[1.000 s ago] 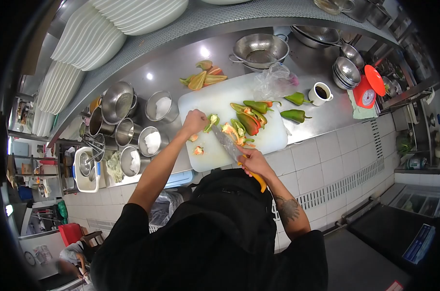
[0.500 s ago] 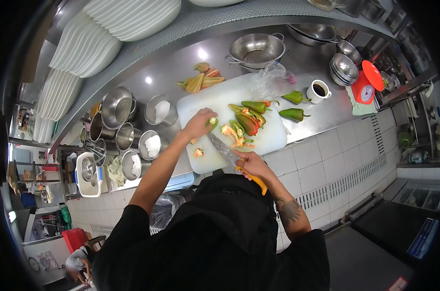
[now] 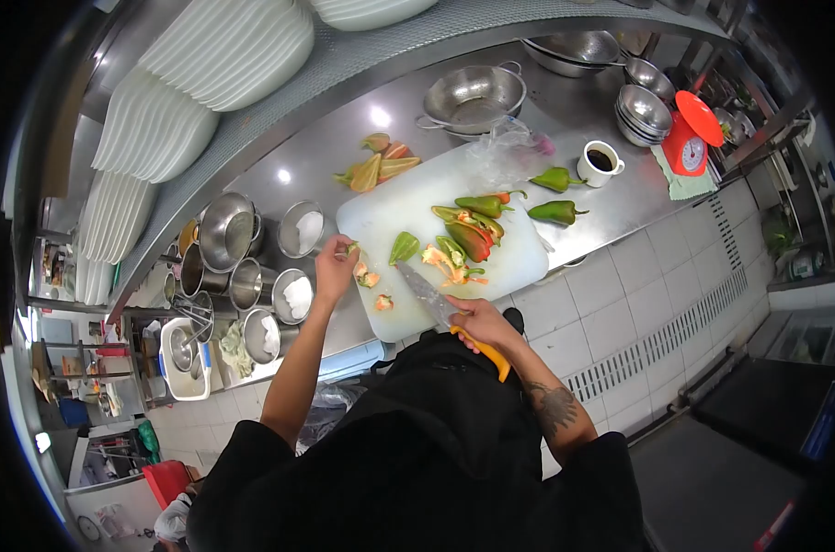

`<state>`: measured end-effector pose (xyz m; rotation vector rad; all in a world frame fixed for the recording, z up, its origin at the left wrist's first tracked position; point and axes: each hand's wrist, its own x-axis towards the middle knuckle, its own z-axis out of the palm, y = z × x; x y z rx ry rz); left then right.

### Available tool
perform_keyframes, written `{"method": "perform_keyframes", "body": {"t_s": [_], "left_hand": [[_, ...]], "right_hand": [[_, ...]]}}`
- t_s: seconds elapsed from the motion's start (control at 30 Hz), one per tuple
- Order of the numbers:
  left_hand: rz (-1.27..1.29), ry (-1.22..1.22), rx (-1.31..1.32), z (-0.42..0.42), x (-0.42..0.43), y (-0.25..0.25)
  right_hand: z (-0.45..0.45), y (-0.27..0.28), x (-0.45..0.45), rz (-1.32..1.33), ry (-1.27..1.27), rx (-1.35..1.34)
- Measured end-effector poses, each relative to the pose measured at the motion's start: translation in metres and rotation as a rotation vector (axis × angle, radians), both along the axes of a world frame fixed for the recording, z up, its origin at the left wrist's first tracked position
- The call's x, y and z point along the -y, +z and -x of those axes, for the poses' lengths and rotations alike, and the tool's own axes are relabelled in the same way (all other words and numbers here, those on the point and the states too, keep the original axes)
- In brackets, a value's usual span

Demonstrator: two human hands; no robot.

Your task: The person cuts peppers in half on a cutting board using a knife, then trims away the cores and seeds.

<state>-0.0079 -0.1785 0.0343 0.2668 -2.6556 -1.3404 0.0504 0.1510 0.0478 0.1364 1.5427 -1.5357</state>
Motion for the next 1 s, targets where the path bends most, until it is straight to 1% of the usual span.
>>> {"method": "perform_keyframes", "body": {"t_s": [0.07,0.1,0.17,0.2,0.27,0.37,0.4,0.47,0.5,0.57,0.6,0.63,0.7,0.73,0.8,0.83,0.9,0.93,1.0], "left_hand": [[0.074,-0.056,-0.017,0.013,0.010,-0.016],[0.072,-0.044,-0.019,0.015,0.008,-0.020],[0.474,-0.097,-0.131,0.018,-0.011,-0.026],[0.472,-0.092,-0.133,0.018,-0.024,-0.023],[0.554,-0.137,0.050,0.011,-0.051,-0.013],[0.547,-0.159,0.114,0.019,-0.060,-0.030],[0.548,-0.169,0.105,0.023,-0.062,-0.026],[0.471,-0.174,-0.048,0.024,-0.062,-0.018],[0.469,-0.180,-0.051,0.028,-0.061,-0.013],[0.145,-0.090,-0.009,0.039,-0.059,-0.002],[0.289,-0.074,-0.175,0.036,-0.062,0.010],[0.289,-0.075,-0.179,0.037,-0.063,0.009],[0.463,-0.213,-0.409,0.035,-0.062,0.005],[0.465,-0.211,-0.410,0.033,-0.058,-0.006],[0.461,-0.491,-0.141,0.032,-0.051,-0.022],[0.467,-0.497,-0.156,0.039,-0.048,-0.024],[0.246,-0.336,-0.206,0.048,-0.037,-0.030],[0.251,-0.264,-0.290,0.060,-0.031,-0.030],[0.072,-0.057,-0.046,0.083,-0.022,-0.024]], "right_hand": [[0.001,0.001,0.000,-0.010,0.003,0.000],[0.001,0.001,0.000,-0.012,0.015,-0.003],[0.001,0.000,0.000,-0.009,0.011,-0.001],[0.002,-0.001,0.001,-0.010,0.015,-0.004],[0.001,-0.002,0.000,0.003,0.000,0.005],[-0.002,0.006,0.001,-0.021,-0.013,0.005],[-0.002,0.006,-0.001,-0.021,-0.026,-0.001],[-0.008,0.003,-0.006,-0.002,0.013,-0.054],[-0.010,0.006,-0.008,-0.004,0.007,-0.055],[-0.014,0.013,-0.014,-0.044,0.012,-0.071],[-0.017,0.014,-0.016,-0.044,0.010,-0.072],[-0.019,0.014,-0.019,-0.053,-0.003,-0.086],[-0.020,0.015,-0.023,-0.060,-0.014,-0.102],[-0.021,0.015,-0.025,-0.078,-0.016,-0.094],[-0.024,0.014,-0.027,-0.093,-0.021,-0.094],[-0.024,0.012,-0.027,-0.107,-0.010,-0.114],[-0.026,0.009,-0.028,-0.118,-0.019,-0.127],[-0.026,0.010,-0.029,-0.102,-0.015,-0.124],[-0.028,0.012,-0.031,-0.092,-0.013,-0.118]]}}
